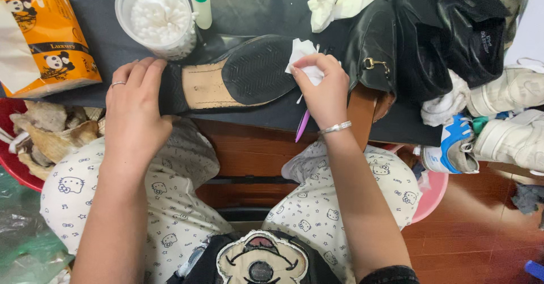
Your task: The person cleans the sole of a black loafer using cotton swabs and a tissue. They repeatedly rub the sole with a swab, wipe it with a tissue, and repeat the process before wiping the upper part of the shoe.
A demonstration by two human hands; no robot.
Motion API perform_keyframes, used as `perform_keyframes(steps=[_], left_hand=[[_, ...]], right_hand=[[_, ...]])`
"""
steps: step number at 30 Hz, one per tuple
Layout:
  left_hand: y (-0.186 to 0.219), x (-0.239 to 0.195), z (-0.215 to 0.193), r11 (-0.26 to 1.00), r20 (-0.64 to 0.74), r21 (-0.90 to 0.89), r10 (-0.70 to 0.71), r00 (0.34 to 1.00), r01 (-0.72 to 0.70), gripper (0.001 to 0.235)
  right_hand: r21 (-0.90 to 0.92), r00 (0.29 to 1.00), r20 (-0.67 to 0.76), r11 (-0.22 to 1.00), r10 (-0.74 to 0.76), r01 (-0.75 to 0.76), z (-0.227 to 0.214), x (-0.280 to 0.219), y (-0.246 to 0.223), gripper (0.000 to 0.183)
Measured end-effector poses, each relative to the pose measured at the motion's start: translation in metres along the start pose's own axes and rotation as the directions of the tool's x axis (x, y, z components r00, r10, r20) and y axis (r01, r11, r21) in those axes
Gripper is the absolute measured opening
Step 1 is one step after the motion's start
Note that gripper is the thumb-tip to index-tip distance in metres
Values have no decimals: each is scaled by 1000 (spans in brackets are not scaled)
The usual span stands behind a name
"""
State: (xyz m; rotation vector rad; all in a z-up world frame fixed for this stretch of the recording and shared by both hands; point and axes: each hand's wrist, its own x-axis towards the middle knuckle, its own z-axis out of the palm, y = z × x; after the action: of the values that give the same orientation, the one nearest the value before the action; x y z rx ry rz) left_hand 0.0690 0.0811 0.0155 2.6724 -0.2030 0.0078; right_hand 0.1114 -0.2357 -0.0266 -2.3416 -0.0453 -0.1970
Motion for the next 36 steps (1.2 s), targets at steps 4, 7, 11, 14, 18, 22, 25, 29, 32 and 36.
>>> perform_keyframes(steps=[4, 7, 11, 14, 18, 22, 25, 29, 32, 36], left_hand=[[0, -1, 0, 999, -8, 45, 20, 1000, -19, 80], [-1, 0, 0, 999, -7, 46, 28, 1000, -28, 79], [0, 1, -1, 999, -8, 27, 43, 999, -43, 82], [1, 2, -2, 999, -7, 20, 41, 999, -41, 82], [1, 2, -2, 995, 9, 90, 42, 999, -42, 80], [2, 3, 0, 991, 7, 127, 39, 999, -40, 81], [3, 2, 0, 993, 1, 113, 40, 999, -40, 80], [3, 3, -5, 997, 20, 70, 38, 999, -40, 82], [7, 5, -7, 997, 11, 66, 38, 999, -39, 81], [12, 9, -11, 996, 12, 80, 43, 999, -44, 81]], right_hand=[[144, 991, 90, 984, 96, -108, -2, 0, 0, 14], [112, 991, 92, 988, 94, -104, -3, 0, -2, 14], [28, 988, 104, 992, 118, -121, -5, -4, -2, 16], [-12, 988, 113, 995, 104, -104, -8, -6, -4, 17], [-30, 999, 39, 999, -19, 20, -5, -6, -8, 14], [-21, 995, -69, 998, -66, 65, 3, -2, -10, 11], [22, 997, -74, 1000, -17, 19, 4, -2, -7, 12], [-77, 999, 28, 997, -17, 19, -7, -4, -2, 14], [-110, 997, 80, 994, 4, 5, -21, -8, -1, 15], [-69, 1000, 9, 998, 13, -12, -36, -10, -6, 17]])
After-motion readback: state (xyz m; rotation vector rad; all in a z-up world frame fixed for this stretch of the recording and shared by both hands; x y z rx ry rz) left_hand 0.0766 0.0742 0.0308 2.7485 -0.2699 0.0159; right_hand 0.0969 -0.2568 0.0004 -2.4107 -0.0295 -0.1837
